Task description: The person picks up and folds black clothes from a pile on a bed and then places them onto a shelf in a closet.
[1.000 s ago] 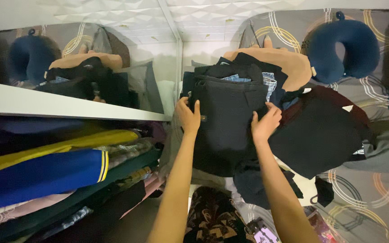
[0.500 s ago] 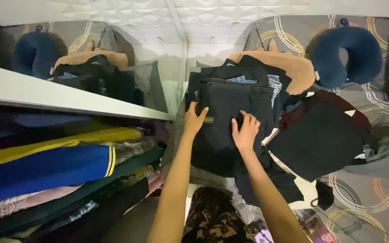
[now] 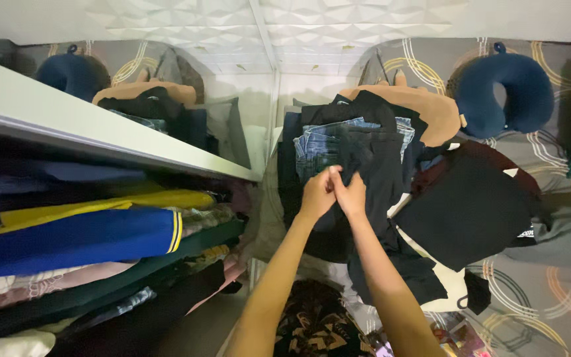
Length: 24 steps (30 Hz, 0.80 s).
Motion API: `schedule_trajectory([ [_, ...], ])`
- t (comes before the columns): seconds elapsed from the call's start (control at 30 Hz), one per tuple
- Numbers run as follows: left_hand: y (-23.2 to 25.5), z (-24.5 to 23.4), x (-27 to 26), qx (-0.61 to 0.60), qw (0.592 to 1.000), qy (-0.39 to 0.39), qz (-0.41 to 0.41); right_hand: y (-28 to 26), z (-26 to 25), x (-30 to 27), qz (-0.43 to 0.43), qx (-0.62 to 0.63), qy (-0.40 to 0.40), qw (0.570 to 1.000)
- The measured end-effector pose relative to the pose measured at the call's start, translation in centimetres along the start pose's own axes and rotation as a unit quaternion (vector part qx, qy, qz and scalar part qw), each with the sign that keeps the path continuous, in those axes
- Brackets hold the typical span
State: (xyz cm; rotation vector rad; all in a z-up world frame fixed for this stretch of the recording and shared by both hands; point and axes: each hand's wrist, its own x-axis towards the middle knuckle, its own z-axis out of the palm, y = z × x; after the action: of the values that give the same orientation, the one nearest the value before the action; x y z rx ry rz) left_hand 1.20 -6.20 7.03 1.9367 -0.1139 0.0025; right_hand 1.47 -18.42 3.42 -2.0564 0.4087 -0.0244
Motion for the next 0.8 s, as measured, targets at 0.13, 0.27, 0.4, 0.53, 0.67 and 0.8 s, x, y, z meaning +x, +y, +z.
schedule_trajectory([
  [0.13, -1.7, 0.5, -0.9, -0.115, 0.991, -0.068, 0.004, 2.1, -0.4, 1.1, 0.055, 0.010, 0.028, 0.998],
  [0.27, -5.9, 1.2, -1.2, -0.167, 0.985, -0.033, -0.035, 1.4, -2.2, 0.4, -0.003, 0.025, 0.043, 0.999],
  [0.4, -8.2, 2.4, -1.2, -0.194, 0.979, 0.005, -0.064, -1.0, -3.9, -1.4, -0.042, 0.059, 0.075, 0.995],
  [0.53, -10.2, 3.7, -1.6, -0.253, 0.961, -0.068, -0.089, -3.1, -5.2, -3.0, -0.037, 0.049, 0.076, 0.995],
  [0.67, -11.3, 4.9, -1.9, -0.279, 0.940, -0.114, -0.158, -4.2, -6.3, -4.4, -0.048, 0.041, 0.075, 0.995],
  [0.8, -11.0, 5.1, -2.6, -0.307, 0.919, -0.128, -0.212, -5.2, -7.2, -6.1, -0.083, 0.057, 0.078, 0.992],
])
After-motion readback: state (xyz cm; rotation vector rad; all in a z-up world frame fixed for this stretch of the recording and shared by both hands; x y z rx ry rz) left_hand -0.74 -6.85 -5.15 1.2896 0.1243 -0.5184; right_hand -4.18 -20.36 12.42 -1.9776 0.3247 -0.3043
